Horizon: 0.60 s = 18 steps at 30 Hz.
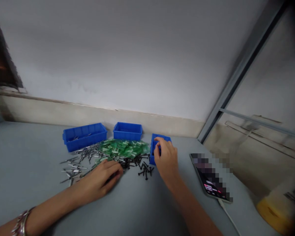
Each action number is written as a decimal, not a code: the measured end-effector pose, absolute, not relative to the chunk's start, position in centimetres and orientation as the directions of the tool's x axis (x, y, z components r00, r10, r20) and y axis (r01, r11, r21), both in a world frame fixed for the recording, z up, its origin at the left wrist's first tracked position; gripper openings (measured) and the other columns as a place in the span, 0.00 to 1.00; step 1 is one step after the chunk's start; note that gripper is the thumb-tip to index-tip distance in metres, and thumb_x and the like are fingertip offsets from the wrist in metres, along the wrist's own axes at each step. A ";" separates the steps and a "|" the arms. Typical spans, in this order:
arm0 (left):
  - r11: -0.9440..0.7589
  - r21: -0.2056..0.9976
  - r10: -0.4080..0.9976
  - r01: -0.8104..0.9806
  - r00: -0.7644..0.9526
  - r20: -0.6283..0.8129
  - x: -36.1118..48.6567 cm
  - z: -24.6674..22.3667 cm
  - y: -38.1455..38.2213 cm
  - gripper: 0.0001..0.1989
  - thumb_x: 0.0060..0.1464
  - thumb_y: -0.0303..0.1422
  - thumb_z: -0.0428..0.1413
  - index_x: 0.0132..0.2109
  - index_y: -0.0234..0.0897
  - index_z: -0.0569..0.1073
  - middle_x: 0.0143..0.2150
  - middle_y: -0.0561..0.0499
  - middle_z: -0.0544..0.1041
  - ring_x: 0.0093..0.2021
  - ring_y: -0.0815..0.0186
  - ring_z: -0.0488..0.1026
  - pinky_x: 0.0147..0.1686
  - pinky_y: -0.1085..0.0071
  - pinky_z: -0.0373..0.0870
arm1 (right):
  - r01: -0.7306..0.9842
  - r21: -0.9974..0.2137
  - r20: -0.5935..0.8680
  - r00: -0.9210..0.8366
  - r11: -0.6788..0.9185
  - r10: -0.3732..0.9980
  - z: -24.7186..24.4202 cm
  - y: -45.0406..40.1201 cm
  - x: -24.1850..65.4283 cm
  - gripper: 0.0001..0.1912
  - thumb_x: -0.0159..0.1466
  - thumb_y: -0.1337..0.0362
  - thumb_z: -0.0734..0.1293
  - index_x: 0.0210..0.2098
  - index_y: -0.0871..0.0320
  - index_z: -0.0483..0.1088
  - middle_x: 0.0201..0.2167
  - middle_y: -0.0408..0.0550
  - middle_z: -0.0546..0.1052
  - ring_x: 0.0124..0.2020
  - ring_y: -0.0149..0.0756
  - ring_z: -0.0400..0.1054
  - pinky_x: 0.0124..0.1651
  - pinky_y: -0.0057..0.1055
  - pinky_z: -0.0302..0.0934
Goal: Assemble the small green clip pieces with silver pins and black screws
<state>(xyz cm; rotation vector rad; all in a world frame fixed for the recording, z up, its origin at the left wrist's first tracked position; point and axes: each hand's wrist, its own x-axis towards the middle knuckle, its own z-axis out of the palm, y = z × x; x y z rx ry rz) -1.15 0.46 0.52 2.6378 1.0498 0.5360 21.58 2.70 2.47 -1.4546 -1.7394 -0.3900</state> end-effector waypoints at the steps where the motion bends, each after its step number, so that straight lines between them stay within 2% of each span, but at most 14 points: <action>1: -0.710 0.358 0.698 0.607 0.673 0.244 -1.1 0.6 0.5 0.07 0.58 0.29 0.42 0.37 0.38 0.65 0.35 0.51 0.69 0.36 0.66 0.67 0.39 0.69 0.61 | 0.921 -0.261 0.738 -0.003 0.290 0.675 2.5 2.7 21.5 0.14 0.58 0.72 0.55 0.41 0.59 0.67 0.30 0.49 0.73 0.34 0.40 0.62 0.36 0.35 0.51; 13: -0.706 0.354 0.700 0.613 0.679 0.221 -1.1 0.6 0.4 0.07 0.59 0.28 0.42 0.37 0.38 0.65 0.35 0.52 0.69 0.36 0.66 0.66 0.39 0.69 0.60 | 0.821 -0.300 0.691 -0.164 0.485 0.704 2.5 1.9 20.3 0.12 0.59 0.72 0.55 0.37 0.59 0.67 0.33 0.48 0.72 0.36 0.37 0.62 0.39 0.33 0.53; 15: -0.703 0.355 0.703 0.616 0.675 0.221 -1.1 0.6 0.4 0.08 0.59 0.29 0.42 0.37 0.38 0.65 0.34 0.52 0.69 0.36 0.66 0.65 0.39 0.70 0.60 | 0.795 -0.308 0.629 -0.242 0.523 0.738 2.7 1.5 20.0 0.13 0.60 0.73 0.54 0.39 0.60 0.67 0.34 0.49 0.71 0.37 0.36 0.63 0.39 0.31 0.55; 18: -0.697 0.357 0.711 0.622 0.666 0.227 -1.0 0.6 0.4 0.08 0.59 0.29 0.41 0.38 0.38 0.65 0.35 0.51 0.69 0.36 0.66 0.65 0.39 0.71 0.60 | 0.827 -0.278 0.438 -0.344 0.489 0.831 2.8 0.8 19.6 0.15 0.59 0.76 0.54 0.41 0.61 0.67 0.35 0.51 0.71 0.37 0.36 0.65 0.39 0.30 0.57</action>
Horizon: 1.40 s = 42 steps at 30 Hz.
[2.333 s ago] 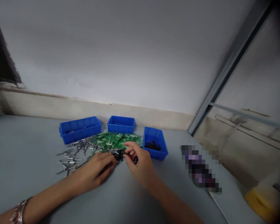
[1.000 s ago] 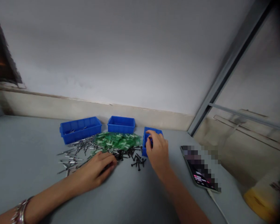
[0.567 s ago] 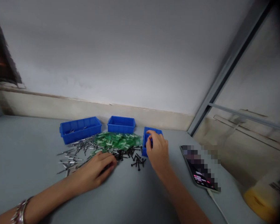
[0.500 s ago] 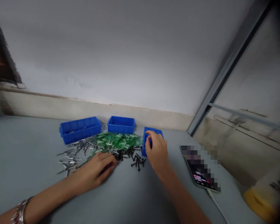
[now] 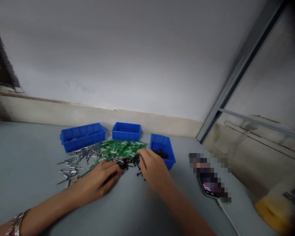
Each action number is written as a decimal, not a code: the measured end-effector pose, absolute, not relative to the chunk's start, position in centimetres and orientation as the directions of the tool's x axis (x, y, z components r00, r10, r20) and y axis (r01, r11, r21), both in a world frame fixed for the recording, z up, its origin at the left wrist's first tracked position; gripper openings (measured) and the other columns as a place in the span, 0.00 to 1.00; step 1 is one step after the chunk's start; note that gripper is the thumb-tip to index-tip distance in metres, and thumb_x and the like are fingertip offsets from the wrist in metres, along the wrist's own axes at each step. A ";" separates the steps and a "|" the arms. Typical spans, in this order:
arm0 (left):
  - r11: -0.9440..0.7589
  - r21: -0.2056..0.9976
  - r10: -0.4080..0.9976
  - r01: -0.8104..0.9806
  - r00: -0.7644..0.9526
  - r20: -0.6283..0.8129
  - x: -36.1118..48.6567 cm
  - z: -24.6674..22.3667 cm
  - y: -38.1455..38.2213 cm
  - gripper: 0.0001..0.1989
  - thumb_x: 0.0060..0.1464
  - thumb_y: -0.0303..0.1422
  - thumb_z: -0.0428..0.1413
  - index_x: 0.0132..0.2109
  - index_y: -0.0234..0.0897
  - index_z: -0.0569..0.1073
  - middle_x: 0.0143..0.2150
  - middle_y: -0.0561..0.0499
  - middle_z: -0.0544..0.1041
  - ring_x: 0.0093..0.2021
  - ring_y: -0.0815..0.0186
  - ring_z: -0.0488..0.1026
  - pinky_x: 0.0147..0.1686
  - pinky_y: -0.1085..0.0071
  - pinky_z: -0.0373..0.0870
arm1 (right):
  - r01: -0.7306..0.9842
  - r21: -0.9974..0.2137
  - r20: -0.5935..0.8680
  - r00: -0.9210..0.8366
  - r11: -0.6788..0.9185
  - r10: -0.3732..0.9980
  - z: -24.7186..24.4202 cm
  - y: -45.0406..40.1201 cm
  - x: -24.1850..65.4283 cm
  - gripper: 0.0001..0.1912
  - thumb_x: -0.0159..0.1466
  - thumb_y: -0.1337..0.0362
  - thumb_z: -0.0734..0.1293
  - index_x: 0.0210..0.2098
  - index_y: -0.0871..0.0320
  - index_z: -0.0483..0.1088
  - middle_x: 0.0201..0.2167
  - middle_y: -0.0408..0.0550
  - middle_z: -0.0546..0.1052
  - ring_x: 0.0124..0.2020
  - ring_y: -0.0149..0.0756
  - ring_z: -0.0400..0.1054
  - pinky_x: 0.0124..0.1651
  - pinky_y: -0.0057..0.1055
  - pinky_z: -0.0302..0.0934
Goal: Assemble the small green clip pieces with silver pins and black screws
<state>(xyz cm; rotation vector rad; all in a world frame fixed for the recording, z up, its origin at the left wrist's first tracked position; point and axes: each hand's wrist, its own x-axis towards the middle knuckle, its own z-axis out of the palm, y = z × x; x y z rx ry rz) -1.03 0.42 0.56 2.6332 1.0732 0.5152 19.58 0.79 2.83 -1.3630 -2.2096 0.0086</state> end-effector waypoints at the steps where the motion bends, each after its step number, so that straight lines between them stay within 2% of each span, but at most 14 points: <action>1: -0.697 0.357 0.711 0.622 0.666 0.227 -1.0 0.5 0.4 0.08 0.59 0.29 0.42 0.38 0.38 0.65 0.35 0.51 0.69 0.36 0.66 0.65 0.39 0.71 0.60 | 0.846 -0.250 0.373 -0.365 0.471 0.853 2.7 0.6 19.5 0.15 0.58 0.76 0.55 0.41 0.61 0.67 0.35 0.52 0.71 0.37 0.36 0.65 0.39 0.30 0.57; 5: -0.707 0.353 0.700 0.613 0.676 0.229 -1.0 0.3 0.6 0.08 0.59 0.28 0.41 0.37 0.38 0.65 0.34 0.52 0.69 0.35 0.67 0.66 0.39 0.71 0.60 | 0.864 -0.141 0.194 -0.455 0.484 0.869 1.9 0.1 19.4 0.16 0.54 0.78 0.57 0.39 0.62 0.67 0.37 0.54 0.69 0.43 0.40 0.62 0.41 0.33 0.57; 10: -0.721 0.337 0.688 0.606 0.687 0.235 -1.1 0.2 0.7 0.09 0.59 0.29 0.41 0.38 0.38 0.65 0.34 0.51 0.69 0.35 0.66 0.66 0.38 0.71 0.60 | 0.881 -0.110 0.101 -0.451 0.460 0.887 1.6 0.1 18.9 0.17 0.55 0.80 0.54 0.39 0.63 0.67 0.38 0.57 0.69 0.44 0.42 0.62 0.41 0.35 0.58; 14: -0.710 0.341 0.699 0.617 0.678 0.227 -1.1 0.3 0.7 0.09 0.60 0.30 0.41 0.38 0.38 0.65 0.35 0.51 0.69 0.36 0.66 0.66 0.39 0.71 0.60 | 0.879 -0.129 0.113 -0.446 0.458 0.888 1.6 0.4 18.7 0.17 0.56 0.82 0.52 0.36 0.63 0.66 0.37 0.56 0.69 0.43 0.40 0.62 0.41 0.34 0.58; 24: -0.713 0.355 0.695 0.604 0.675 0.248 -0.9 0.6 0.5 0.09 0.59 0.29 0.42 0.37 0.38 0.66 0.34 0.52 0.70 0.35 0.67 0.67 0.37 0.71 0.61 | 0.873 -0.139 0.168 -0.445 0.468 0.880 0.9 0.9 18.7 0.16 0.56 0.81 0.54 0.36 0.63 0.67 0.37 0.54 0.70 0.42 0.38 0.62 0.43 0.31 0.57; 31: -0.715 0.350 0.694 0.605 0.676 0.250 -0.9 0.4 0.6 0.09 0.59 0.29 0.42 0.37 0.38 0.66 0.34 0.52 0.70 0.34 0.67 0.67 0.37 0.71 0.61 | 0.884 -0.079 0.250 -0.429 0.460 0.868 0.5 1.4 18.9 0.13 0.56 0.78 0.57 0.36 0.61 0.67 0.35 0.52 0.71 0.41 0.40 0.62 0.40 0.34 0.58; 34: -0.707 0.347 0.701 0.616 0.676 0.228 -0.9 0.4 0.6 0.09 0.59 0.29 0.41 0.37 0.38 0.65 0.34 0.52 0.69 0.35 0.66 0.66 0.38 0.70 0.60 | 0.863 -0.146 0.293 -0.429 0.483 0.855 0.5 1.3 18.8 0.12 0.57 0.78 0.57 0.36 0.60 0.67 0.35 0.51 0.70 0.40 0.38 0.62 0.41 0.33 0.58; 39: -0.691 0.334 0.722 0.640 0.630 0.286 -0.7 0.7 0.4 0.08 0.60 0.31 0.41 0.39 0.38 0.64 0.36 0.51 0.69 0.37 0.65 0.66 0.39 0.69 0.61 | 0.695 -0.371 0.392 -0.484 0.616 0.782 0.5 0.5 17.8 0.10 0.58 0.75 0.59 0.38 0.60 0.67 0.35 0.47 0.69 0.41 0.33 0.61 0.45 0.29 0.57; 42: -0.680 0.321 0.733 0.660 0.603 0.314 -0.6 1.0 0.2 0.08 0.60 0.33 0.43 0.37 0.37 0.65 0.35 0.51 0.70 0.35 0.65 0.67 0.36 0.69 0.62 | 0.622 -0.415 0.443 -0.499 0.664 0.745 0.2 0.0 17.1 0.09 0.58 0.74 0.60 0.37 0.59 0.67 0.34 0.46 0.69 0.41 0.32 0.61 0.44 0.28 0.57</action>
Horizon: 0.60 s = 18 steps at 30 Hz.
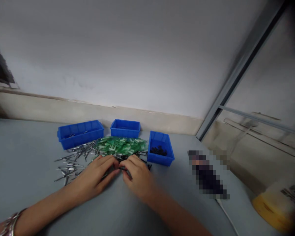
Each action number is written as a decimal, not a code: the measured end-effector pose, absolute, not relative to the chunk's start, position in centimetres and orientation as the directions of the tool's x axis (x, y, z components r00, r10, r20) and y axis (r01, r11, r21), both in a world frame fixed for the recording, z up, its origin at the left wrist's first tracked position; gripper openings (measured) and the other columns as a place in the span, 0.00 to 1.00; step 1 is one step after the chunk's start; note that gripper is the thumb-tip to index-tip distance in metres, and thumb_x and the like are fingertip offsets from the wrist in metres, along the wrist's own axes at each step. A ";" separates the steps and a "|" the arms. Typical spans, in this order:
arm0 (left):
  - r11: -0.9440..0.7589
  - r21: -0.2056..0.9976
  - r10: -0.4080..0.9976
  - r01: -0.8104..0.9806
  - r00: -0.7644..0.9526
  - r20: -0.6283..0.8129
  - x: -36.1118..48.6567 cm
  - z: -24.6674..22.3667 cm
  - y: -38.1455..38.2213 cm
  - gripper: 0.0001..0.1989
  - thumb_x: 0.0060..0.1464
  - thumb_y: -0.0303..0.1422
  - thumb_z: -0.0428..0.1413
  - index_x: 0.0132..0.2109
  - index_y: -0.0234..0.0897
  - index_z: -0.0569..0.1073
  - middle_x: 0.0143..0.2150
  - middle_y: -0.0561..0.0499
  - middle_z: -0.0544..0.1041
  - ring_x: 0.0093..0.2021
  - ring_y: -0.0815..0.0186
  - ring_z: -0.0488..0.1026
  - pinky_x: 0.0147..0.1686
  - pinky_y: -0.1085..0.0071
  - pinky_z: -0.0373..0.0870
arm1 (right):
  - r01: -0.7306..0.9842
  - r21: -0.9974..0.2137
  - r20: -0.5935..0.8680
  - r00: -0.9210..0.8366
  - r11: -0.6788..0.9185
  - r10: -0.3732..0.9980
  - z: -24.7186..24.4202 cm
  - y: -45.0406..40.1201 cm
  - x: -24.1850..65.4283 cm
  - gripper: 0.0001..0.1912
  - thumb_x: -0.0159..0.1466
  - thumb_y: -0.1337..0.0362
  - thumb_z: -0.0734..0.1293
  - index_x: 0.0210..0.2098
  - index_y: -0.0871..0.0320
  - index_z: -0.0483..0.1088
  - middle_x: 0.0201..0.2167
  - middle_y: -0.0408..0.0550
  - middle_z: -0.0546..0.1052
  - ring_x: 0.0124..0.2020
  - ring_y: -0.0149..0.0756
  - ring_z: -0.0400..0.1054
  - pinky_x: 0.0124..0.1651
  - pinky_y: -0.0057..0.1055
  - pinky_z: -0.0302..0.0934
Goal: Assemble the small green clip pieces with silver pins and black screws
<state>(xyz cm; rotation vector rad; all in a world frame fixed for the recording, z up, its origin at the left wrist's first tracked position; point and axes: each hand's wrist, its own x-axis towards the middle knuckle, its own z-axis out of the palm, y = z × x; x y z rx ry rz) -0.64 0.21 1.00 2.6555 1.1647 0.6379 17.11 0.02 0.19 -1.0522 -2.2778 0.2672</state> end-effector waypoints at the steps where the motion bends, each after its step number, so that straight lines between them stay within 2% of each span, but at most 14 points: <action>1: -0.675 0.317 0.737 0.666 0.594 0.322 -0.6 1.1 0.2 0.08 0.59 0.34 0.43 0.37 0.37 0.65 0.35 0.51 0.70 0.35 0.65 0.67 0.36 0.69 0.62 | 0.611 -0.422 0.458 -0.494 0.670 0.739 0.1 -0.1 17.0 0.10 0.58 0.74 0.60 0.37 0.59 0.67 0.34 0.46 0.69 0.40 0.32 0.61 0.44 0.28 0.57; 6: -0.669 0.312 0.742 0.674 0.584 0.330 -0.7 0.9 0.2 0.09 0.59 0.36 0.45 0.38 0.37 0.65 0.35 0.51 0.70 0.36 0.64 0.67 0.36 0.69 0.63 | 0.600 -0.441 0.488 -0.465 0.668 0.739 0.0 -0.3 16.7 0.11 0.58 0.75 0.59 0.38 0.58 0.67 0.34 0.46 0.69 0.41 0.33 0.60 0.44 0.29 0.57; 11: -0.708 0.345 0.706 0.616 0.629 0.327 -0.7 0.7 0.4 0.09 0.60 0.34 0.44 0.41 0.38 0.67 0.38 0.51 0.70 0.39 0.65 0.67 0.41 0.69 0.64 | 0.545 -0.475 0.501 -0.478 0.691 0.721 0.2 -0.7 16.7 0.15 0.57 0.76 0.59 0.43 0.58 0.63 0.35 0.45 0.68 0.39 0.32 0.61 0.43 0.27 0.57; 18: -0.719 0.330 0.695 0.612 0.631 0.345 -0.9 0.4 0.6 0.09 0.60 0.33 0.44 0.43 0.40 0.67 0.40 0.51 0.70 0.42 0.64 0.68 0.43 0.69 0.63 | 0.538 -0.499 0.506 -0.456 0.680 0.732 0.5 -0.7 16.8 0.15 0.56 0.76 0.60 0.42 0.58 0.63 0.34 0.45 0.68 0.39 0.32 0.61 0.42 0.28 0.57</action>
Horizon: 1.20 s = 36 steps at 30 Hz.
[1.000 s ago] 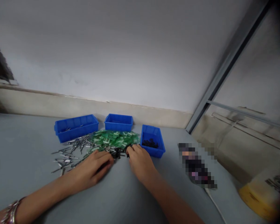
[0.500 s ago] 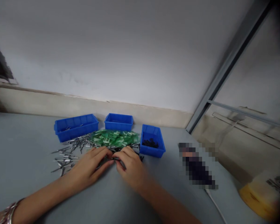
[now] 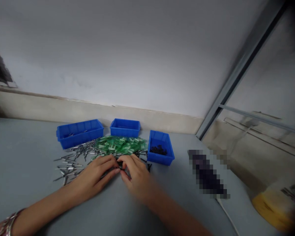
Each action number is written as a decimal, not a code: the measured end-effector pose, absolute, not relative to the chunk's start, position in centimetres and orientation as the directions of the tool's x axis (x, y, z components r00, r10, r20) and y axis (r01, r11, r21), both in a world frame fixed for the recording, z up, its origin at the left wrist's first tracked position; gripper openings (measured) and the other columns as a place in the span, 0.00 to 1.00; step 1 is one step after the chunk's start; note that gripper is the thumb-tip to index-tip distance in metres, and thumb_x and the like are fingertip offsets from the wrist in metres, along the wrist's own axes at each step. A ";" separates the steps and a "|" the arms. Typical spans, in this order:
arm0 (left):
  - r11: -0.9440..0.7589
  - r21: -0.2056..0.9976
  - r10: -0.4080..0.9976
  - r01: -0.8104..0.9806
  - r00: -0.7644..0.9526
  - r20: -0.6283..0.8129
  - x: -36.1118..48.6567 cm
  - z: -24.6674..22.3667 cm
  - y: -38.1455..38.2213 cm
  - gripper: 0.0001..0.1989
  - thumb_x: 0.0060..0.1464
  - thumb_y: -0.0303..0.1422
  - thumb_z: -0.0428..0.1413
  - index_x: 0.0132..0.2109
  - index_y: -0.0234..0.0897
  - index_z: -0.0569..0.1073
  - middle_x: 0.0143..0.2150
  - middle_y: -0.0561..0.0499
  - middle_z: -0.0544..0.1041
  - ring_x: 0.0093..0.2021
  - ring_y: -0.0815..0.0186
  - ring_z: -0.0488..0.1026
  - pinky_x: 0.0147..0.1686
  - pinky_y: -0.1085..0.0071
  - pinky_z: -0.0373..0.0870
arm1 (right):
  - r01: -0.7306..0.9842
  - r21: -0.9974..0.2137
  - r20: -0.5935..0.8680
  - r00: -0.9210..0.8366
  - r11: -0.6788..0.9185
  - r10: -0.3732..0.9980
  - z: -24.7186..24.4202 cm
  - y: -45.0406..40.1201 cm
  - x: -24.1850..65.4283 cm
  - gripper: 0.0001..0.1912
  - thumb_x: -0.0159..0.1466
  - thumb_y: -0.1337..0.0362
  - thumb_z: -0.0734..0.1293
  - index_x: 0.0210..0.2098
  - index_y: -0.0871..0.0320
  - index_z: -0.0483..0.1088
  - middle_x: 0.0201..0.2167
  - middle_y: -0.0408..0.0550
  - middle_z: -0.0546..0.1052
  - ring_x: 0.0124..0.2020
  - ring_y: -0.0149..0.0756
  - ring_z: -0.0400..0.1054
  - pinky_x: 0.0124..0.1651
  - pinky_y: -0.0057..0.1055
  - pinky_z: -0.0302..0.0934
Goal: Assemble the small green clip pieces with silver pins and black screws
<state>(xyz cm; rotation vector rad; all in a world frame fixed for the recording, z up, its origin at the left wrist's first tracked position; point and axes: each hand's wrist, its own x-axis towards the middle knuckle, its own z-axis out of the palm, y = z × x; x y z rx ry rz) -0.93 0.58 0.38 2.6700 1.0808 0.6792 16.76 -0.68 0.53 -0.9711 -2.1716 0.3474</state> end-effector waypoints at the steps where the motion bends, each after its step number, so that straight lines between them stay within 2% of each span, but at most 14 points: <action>1: -0.721 0.328 0.693 0.611 0.628 0.354 -0.9 0.4 0.6 0.09 0.60 0.33 0.44 0.43 0.40 0.68 0.39 0.51 0.70 0.41 0.64 0.68 0.43 0.69 0.63 | 0.534 -0.508 0.504 -0.452 0.676 0.736 0.5 -0.7 16.8 0.15 0.57 0.76 0.60 0.42 0.57 0.63 0.35 0.45 0.68 0.39 0.32 0.61 0.42 0.28 0.56; 4: -0.711 0.346 0.703 0.612 0.605 0.373 -1.0 0.7 0.5 0.10 0.61 0.32 0.42 0.40 0.38 0.67 0.37 0.51 0.70 0.38 0.65 0.68 0.40 0.70 0.65 | 0.536 -0.543 0.491 -0.422 0.646 0.762 0.5 -0.5 16.8 0.12 0.58 0.72 0.61 0.42 0.57 0.63 0.36 0.45 0.68 0.39 0.32 0.61 0.43 0.29 0.56; 7: -0.698 0.368 0.716 0.614 0.582 0.386 -1.0 1.0 0.4 0.10 0.61 0.32 0.42 0.38 0.37 0.67 0.35 0.51 0.70 0.36 0.66 0.68 0.37 0.71 0.65 | 0.550 -0.562 0.465 -0.408 0.618 0.786 0.5 -0.3 16.9 0.04 0.61 0.67 0.60 0.35 0.58 0.66 0.33 0.45 0.69 0.39 0.32 0.61 0.43 0.29 0.55; 10: -0.700 0.371 0.714 0.611 0.572 0.404 -1.0 1.1 0.4 0.09 0.60 0.32 0.43 0.38 0.37 0.66 0.37 0.50 0.70 0.38 0.65 0.67 0.39 0.71 0.65 | 0.554 -0.567 0.451 -0.411 0.610 0.792 0.4 0.0 16.8 0.11 0.63 0.65 0.58 0.26 0.59 0.65 0.27 0.43 0.67 0.34 0.30 0.60 0.38 0.27 0.54; 12: -0.709 0.371 0.704 0.599 0.573 0.420 -1.0 1.1 0.4 0.09 0.60 0.32 0.43 0.38 0.37 0.67 0.38 0.50 0.70 0.39 0.65 0.68 0.39 0.71 0.65 | 0.543 -0.574 0.449 -0.417 0.612 0.790 0.4 0.1 16.9 0.13 0.64 0.65 0.57 0.24 0.59 0.63 0.24 0.42 0.65 0.32 0.29 0.59 0.34 0.26 0.53; 16: -0.720 0.374 0.693 0.585 0.568 0.444 -0.9 1.0 0.4 0.09 0.59 0.33 0.44 0.39 0.37 0.67 0.39 0.49 0.70 0.41 0.65 0.68 0.41 0.70 0.66 | 0.504 -0.597 0.462 -0.419 0.624 0.781 0.6 0.0 16.9 0.11 0.63 0.67 0.57 0.25 0.59 0.63 0.24 0.41 0.65 0.30 0.27 0.59 0.33 0.24 0.52; 21: -0.700 0.386 0.714 0.601 0.581 0.391 -0.9 1.1 0.3 0.09 0.60 0.32 0.43 0.41 0.37 0.66 0.41 0.49 0.68 0.42 0.64 0.66 0.44 0.68 0.65 | 0.491 -0.615 0.464 -0.407 0.617 0.787 0.7 -0.3 16.9 0.06 0.62 0.68 0.58 0.30 0.59 0.65 0.28 0.42 0.67 0.33 0.28 0.60 0.35 0.24 0.53; 30: -0.715 0.403 0.699 0.571 0.581 0.416 -0.9 1.0 0.3 0.10 0.60 0.32 0.43 0.38 0.37 0.68 0.40 0.48 0.68 0.41 0.65 0.66 0.42 0.69 0.65 | 0.490 -0.616 0.473 -0.397 0.617 0.787 0.4 -0.2 17.0 0.05 0.62 0.66 0.59 0.33 0.58 0.65 0.30 0.43 0.69 0.34 0.28 0.61 0.37 0.25 0.54; 36: -0.726 0.391 0.687 0.566 0.568 0.452 -0.9 1.2 0.2 0.08 0.59 0.31 0.44 0.39 0.37 0.67 0.41 0.49 0.67 0.42 0.65 0.66 0.43 0.70 0.65 | 0.491 -0.619 0.465 -0.399 0.613 0.790 0.6 0.0 17.0 0.12 0.64 0.65 0.56 0.24 0.59 0.63 0.25 0.41 0.65 0.30 0.27 0.59 0.34 0.25 0.52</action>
